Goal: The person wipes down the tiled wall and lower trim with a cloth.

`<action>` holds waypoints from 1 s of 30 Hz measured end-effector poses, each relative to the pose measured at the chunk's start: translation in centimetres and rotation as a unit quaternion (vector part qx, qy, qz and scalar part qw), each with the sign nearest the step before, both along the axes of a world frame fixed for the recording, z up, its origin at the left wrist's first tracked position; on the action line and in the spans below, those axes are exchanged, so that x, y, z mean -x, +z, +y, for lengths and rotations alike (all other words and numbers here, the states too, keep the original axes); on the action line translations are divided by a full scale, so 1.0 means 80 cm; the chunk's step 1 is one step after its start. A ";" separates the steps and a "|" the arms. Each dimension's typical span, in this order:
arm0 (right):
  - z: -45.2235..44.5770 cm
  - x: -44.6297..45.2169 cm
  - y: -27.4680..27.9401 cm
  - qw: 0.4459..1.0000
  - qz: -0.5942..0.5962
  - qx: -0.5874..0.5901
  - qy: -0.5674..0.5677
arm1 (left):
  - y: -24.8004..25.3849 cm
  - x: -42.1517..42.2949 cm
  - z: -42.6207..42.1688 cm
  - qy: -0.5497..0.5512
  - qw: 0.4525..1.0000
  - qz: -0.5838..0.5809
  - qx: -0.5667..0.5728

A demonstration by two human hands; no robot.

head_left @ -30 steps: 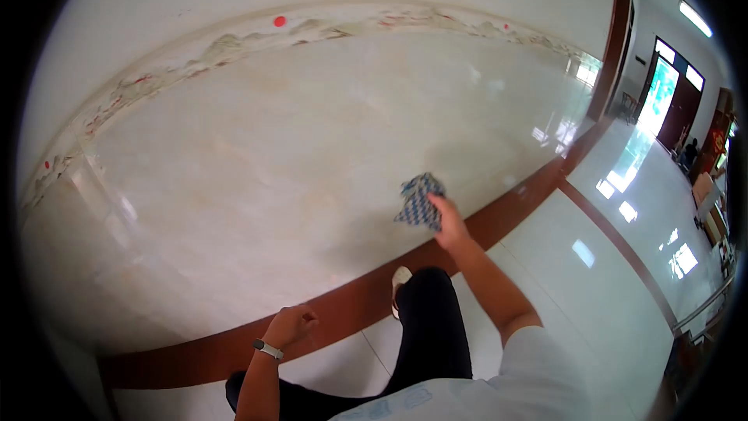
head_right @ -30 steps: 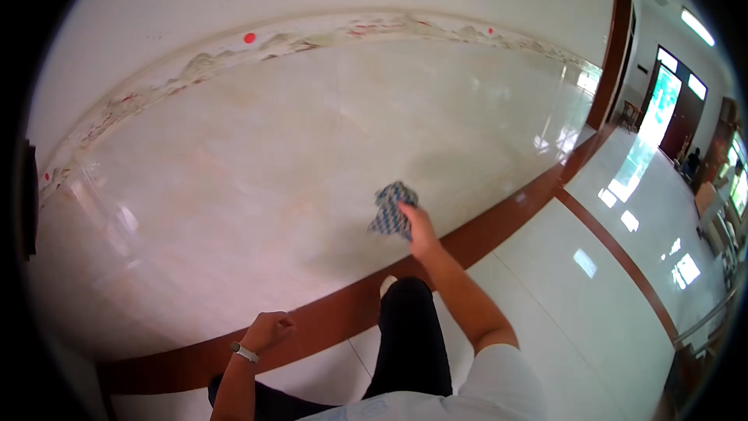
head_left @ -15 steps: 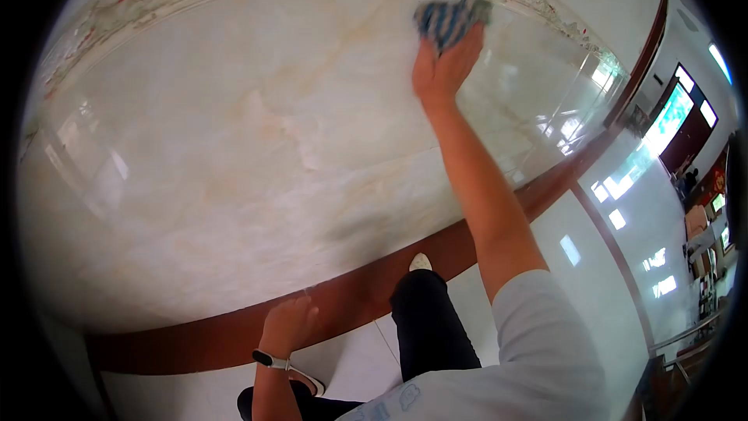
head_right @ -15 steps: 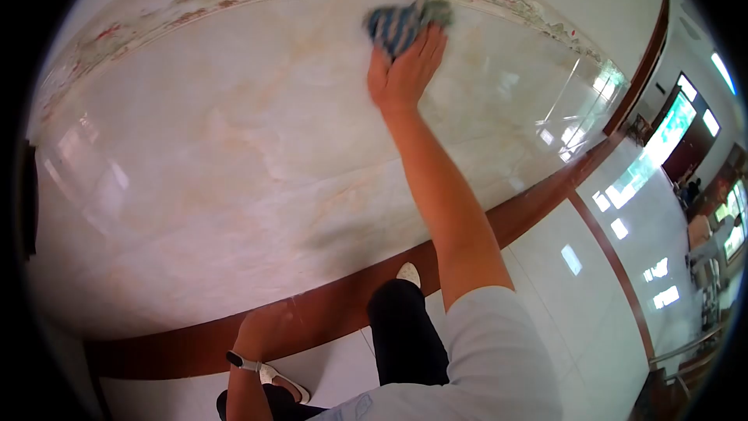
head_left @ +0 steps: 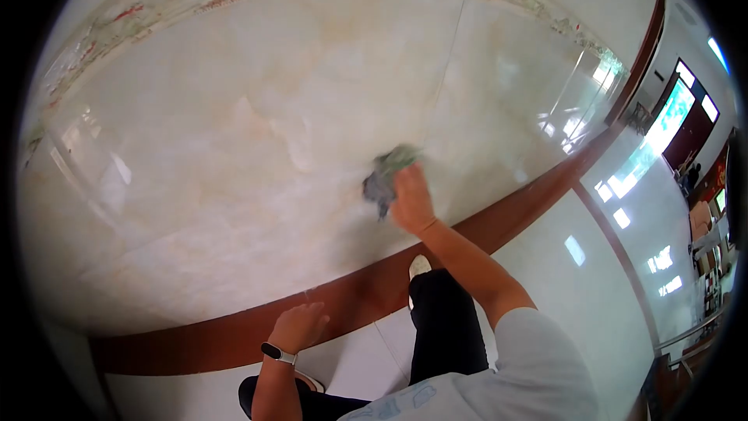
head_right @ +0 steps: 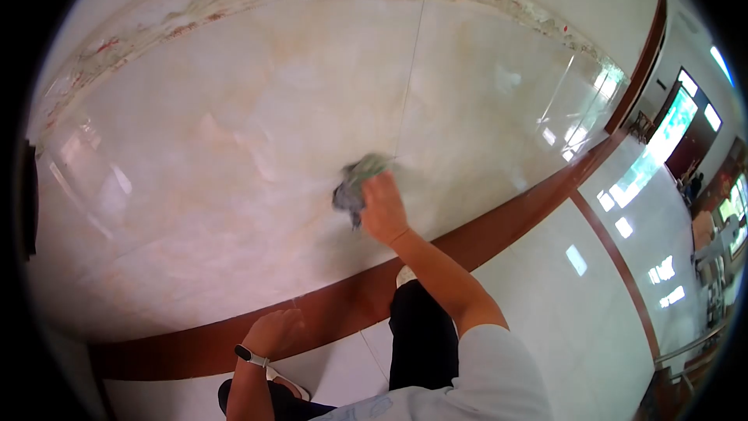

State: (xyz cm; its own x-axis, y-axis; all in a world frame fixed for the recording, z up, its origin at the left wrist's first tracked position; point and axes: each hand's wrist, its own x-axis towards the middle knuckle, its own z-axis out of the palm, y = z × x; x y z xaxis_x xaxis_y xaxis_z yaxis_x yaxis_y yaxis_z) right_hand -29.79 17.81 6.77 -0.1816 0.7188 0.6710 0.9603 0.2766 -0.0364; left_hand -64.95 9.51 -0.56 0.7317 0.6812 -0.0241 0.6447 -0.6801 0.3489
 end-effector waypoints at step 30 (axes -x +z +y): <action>0.113 0.181 0.381 0.894 -0.157 -0.366 0.207 | -0.023 -0.006 0.038 0.070 0.994 -0.005 0.080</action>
